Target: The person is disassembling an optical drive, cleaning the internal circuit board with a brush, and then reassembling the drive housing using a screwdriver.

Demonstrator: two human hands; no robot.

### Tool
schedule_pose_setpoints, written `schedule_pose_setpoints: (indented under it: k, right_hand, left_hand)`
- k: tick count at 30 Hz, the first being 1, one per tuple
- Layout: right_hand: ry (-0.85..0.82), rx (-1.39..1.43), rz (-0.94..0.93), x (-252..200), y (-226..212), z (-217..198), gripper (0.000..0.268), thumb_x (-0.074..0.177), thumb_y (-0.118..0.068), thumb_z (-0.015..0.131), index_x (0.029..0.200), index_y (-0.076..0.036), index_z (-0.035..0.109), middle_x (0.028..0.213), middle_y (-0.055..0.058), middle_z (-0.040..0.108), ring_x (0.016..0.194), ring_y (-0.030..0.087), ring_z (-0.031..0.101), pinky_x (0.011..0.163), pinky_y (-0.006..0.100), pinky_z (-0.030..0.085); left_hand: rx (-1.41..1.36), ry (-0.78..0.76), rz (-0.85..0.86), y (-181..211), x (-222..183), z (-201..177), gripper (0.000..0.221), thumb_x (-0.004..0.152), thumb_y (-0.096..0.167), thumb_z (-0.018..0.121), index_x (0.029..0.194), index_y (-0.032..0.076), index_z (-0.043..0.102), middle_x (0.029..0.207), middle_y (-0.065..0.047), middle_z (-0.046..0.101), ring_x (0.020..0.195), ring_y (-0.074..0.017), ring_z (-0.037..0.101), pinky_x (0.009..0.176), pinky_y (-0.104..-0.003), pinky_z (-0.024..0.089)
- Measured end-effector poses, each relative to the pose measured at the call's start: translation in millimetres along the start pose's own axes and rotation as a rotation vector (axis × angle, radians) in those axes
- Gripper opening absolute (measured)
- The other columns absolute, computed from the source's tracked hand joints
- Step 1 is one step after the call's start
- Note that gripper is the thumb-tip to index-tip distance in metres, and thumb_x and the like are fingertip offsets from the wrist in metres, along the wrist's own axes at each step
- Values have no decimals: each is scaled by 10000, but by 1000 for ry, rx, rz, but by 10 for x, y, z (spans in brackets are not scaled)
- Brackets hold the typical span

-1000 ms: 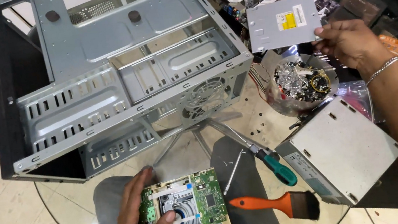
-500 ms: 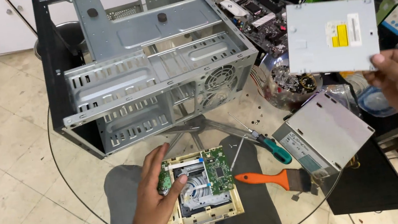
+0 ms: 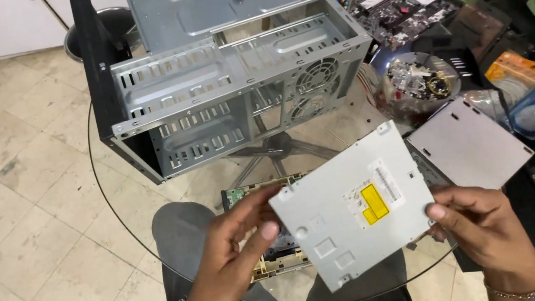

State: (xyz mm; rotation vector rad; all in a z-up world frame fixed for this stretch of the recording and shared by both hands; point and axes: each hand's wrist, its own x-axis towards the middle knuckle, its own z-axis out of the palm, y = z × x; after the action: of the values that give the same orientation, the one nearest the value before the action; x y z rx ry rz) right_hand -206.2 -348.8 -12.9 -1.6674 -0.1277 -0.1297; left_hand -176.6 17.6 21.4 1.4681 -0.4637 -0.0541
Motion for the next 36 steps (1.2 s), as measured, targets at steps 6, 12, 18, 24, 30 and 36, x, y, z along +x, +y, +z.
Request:
schedule_pose_setpoints:
  k: [6, 12, 18, 24, 30, 36]
  right_hand:
    - [-196, 3, 16, 231, 15, 112, 196, 925, -86, 656, 786, 24, 740, 756, 125, 737, 588, 165, 569, 490, 300, 429]
    - [211, 290, 298, 164, 144, 514, 479, 946, -84, 550, 1373, 130, 580, 1196, 271, 674, 1047, 376, 655, 840, 461, 564]
    - [381, -391, 430, -42, -594, 1061, 678, 830, -401, 495, 1373, -13, 617, 1388, 179, 677, 1298, 332, 635, 1018, 489, 518]
    - [463, 54, 436, -374, -87, 1086, 732, 936, 15, 472, 1656, 68, 351, 1203, 319, 595, 1029, 367, 574, 905, 462, 472]
    - [347, -273, 713, 165, -474, 1145, 575, 976, 112, 534, 1545, 26, 510, 1243, 261, 668, 1119, 346, 622, 973, 449, 479]
    - [188, -347, 837, 448, -524, 1285, 658, 980, 119, 516, 1610, -67, 478, 1242, 297, 703, 1050, 451, 680, 839, 570, 534]
  left_hand:
    - [-245, -358, -257, 164, 131, 48, 495, 914, 306, 732, 1276, -21, 647, 1153, -118, 768, 979, -197, 755, 796, -259, 632]
    - [-134, 92, -334, 107, -38, 445, 405, 895, 328, 733, 1179, 43, 778, 1030, -107, 861, 687, -104, 682, 520, -217, 532]
    - [-221, 595, -421, -159, -271, 722, 356, 664, 115, 921, 994, 1, 854, 829, -193, 907, 387, -61, 527, 320, -247, 393]
    - [-565, 663, -459, -117, -265, 1004, 448, 683, 88, 902, 1105, -34, 814, 1076, -224, 851, 962, -313, 853, 850, -432, 733]
    - [-53, 194, -118, 254, -348, 232, 312, 836, 267, 820, 1050, 52, 748, 953, -121, 801, 771, -144, 742, 667, -257, 611]
    - [132, 589, -45, -83, -464, -374, 283, 912, 101, 740, 1177, 12, 698, 1191, -160, 743, 1109, -252, 737, 938, -320, 633]
